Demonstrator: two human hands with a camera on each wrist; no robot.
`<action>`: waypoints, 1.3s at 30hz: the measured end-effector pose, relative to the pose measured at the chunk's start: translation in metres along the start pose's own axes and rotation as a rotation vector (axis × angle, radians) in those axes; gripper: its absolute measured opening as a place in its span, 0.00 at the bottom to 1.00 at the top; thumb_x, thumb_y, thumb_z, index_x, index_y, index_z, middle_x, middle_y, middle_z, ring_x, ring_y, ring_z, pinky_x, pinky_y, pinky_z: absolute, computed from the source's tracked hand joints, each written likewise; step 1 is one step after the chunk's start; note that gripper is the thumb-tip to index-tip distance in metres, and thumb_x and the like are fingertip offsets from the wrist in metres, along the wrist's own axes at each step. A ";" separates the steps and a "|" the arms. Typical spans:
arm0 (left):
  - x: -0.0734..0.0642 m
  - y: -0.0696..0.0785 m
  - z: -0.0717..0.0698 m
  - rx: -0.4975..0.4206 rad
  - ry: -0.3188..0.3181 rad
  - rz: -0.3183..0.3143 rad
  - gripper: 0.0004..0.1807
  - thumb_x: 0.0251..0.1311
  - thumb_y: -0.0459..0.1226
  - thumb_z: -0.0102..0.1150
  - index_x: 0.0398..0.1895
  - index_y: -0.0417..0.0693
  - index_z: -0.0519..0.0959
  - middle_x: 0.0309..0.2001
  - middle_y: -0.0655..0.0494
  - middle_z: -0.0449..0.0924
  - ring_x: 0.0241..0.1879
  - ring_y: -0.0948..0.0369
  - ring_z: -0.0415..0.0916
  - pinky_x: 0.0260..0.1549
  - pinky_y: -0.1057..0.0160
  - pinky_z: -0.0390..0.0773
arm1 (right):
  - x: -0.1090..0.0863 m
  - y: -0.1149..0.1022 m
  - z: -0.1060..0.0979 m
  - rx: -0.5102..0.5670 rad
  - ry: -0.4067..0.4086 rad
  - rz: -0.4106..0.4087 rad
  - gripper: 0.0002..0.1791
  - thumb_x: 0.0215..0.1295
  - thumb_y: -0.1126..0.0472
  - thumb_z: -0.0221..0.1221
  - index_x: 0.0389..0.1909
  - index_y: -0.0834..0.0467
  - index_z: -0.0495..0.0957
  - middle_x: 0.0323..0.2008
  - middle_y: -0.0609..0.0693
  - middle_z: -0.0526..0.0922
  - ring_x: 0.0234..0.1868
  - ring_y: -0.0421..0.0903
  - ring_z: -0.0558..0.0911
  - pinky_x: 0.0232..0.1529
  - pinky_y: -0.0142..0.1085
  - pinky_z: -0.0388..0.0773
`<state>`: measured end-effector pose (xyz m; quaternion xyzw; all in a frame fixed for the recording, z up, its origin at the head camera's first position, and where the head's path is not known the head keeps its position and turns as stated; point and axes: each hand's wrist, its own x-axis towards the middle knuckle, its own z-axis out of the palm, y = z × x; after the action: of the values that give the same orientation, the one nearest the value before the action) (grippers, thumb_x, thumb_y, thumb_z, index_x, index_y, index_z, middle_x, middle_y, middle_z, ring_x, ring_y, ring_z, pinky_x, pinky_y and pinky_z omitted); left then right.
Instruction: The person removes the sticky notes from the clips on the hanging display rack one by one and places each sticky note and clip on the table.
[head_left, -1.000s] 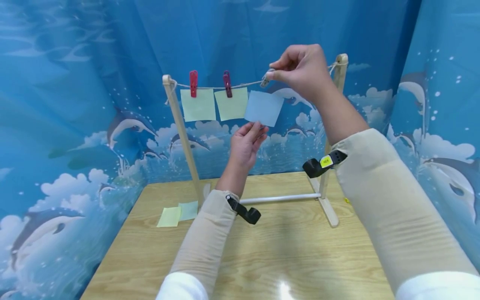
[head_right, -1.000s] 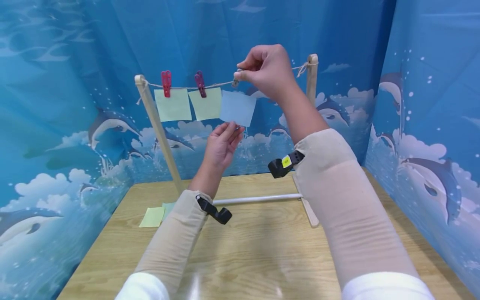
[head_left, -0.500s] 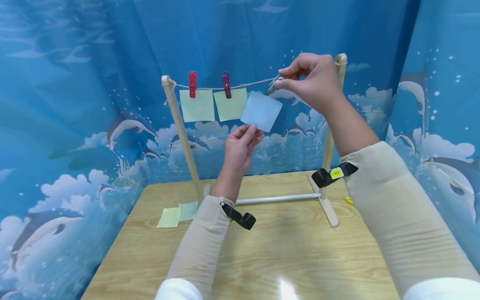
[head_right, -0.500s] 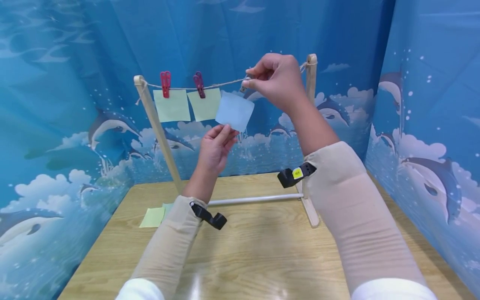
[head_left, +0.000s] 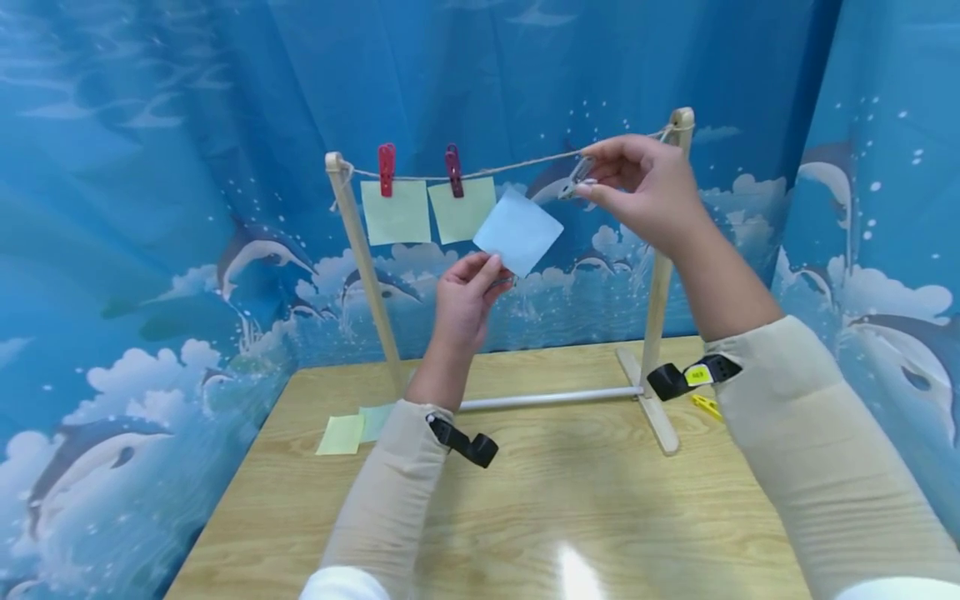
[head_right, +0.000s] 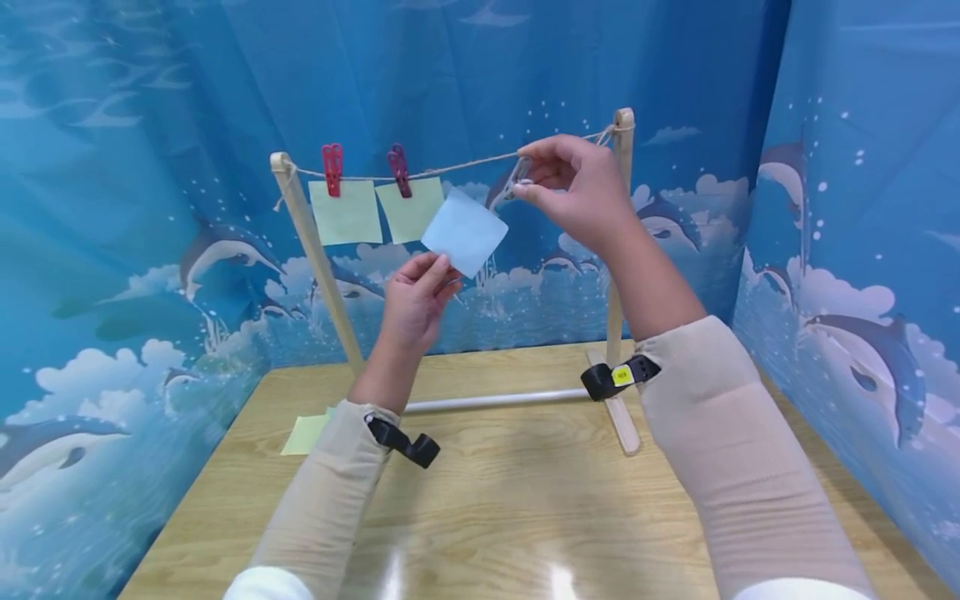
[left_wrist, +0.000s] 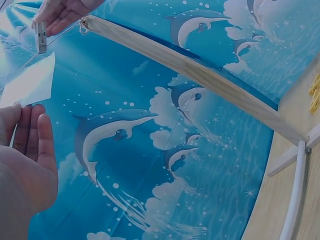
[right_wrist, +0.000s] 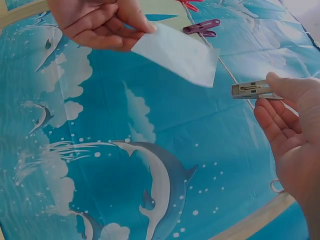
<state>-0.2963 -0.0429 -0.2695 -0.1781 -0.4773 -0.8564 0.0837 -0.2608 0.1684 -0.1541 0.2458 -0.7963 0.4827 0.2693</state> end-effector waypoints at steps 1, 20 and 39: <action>-0.001 0.001 0.000 -0.004 -0.002 0.000 0.08 0.51 0.37 0.61 0.31 0.41 0.78 0.33 0.47 0.78 0.32 0.56 0.78 0.34 0.61 0.79 | -0.003 -0.002 -0.001 0.005 0.006 0.001 0.19 0.54 0.60 0.61 0.48 0.59 0.74 0.39 0.54 0.76 0.38 0.44 0.76 0.40 0.25 0.75; -0.012 0.017 -0.014 0.170 0.032 -0.016 0.17 0.50 0.41 0.61 0.41 0.41 0.76 0.44 0.43 0.74 0.39 0.52 0.76 0.37 0.54 0.78 | -0.034 0.011 -0.010 0.132 0.034 -0.011 0.18 0.53 0.66 0.61 0.47 0.60 0.75 0.38 0.58 0.76 0.38 0.46 0.77 0.39 0.24 0.75; -0.027 0.025 -0.035 0.234 0.038 0.014 0.14 0.51 0.39 0.60 0.38 0.39 0.76 0.42 0.43 0.75 0.36 0.52 0.76 0.32 0.57 0.80 | -0.060 0.048 -0.020 0.145 0.073 -0.014 0.19 0.52 0.69 0.60 0.48 0.61 0.74 0.39 0.57 0.76 0.38 0.46 0.78 0.41 0.26 0.75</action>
<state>-0.2715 -0.0867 -0.2772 -0.1541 -0.5711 -0.7975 0.1188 -0.2445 0.2136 -0.2166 0.2524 -0.7470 0.5461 0.2829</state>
